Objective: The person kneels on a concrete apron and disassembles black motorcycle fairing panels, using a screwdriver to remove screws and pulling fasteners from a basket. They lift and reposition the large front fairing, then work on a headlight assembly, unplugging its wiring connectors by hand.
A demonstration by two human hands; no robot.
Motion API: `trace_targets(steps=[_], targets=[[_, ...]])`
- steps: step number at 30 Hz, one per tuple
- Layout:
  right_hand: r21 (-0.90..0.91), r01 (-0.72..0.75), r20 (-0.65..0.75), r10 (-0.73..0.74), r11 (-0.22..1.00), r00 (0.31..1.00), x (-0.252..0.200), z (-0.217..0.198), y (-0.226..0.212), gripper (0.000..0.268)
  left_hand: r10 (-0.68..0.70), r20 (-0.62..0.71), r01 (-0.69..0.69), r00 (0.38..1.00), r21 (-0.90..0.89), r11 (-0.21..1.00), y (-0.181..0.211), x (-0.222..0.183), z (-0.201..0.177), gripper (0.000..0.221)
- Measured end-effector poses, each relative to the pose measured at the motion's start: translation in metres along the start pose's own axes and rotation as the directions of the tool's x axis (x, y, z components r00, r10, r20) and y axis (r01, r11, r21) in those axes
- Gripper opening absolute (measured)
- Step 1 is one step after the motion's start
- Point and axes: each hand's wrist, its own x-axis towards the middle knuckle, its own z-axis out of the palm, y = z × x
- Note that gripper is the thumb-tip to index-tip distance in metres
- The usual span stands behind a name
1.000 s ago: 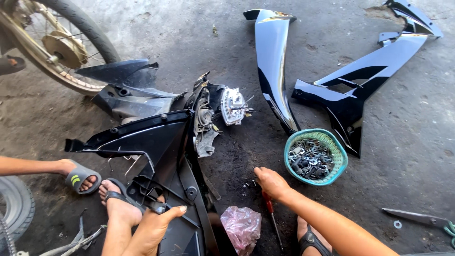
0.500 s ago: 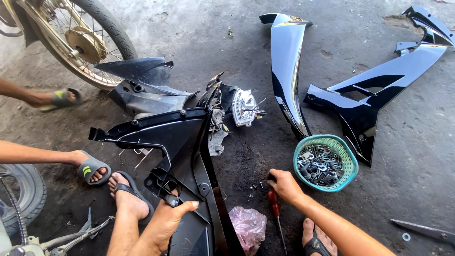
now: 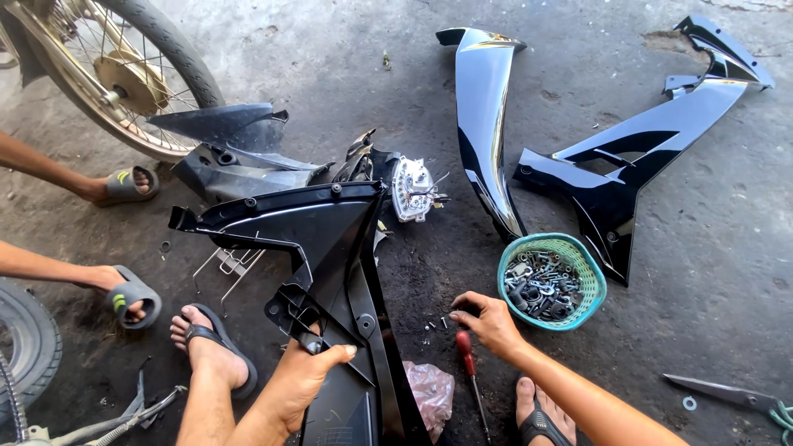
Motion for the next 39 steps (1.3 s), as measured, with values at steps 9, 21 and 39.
trace_targets(steps=[9,21,39], targets=[[0.214,0.038,-0.021,-0.034,0.976,0.999,-0.020,-0.019,-0.049,0.016,0.065,0.120,-0.071,0.991,0.049,0.996,-0.006,0.006,0.015,0.028],[0.872,-0.140,0.183,-0.047,0.468,0.982,-0.048,-0.031,-0.059,0.017,0.067,0.041,-0.071,0.997,0.103,0.992,0.003,-0.007,0.039,0.030],[0.426,0.187,0.090,-0.247,0.885,0.965,-0.049,-0.016,-0.145,0.017,0.129,0.075,-0.140,0.989,0.172,0.975,0.011,-0.018,0.049,0.028]])
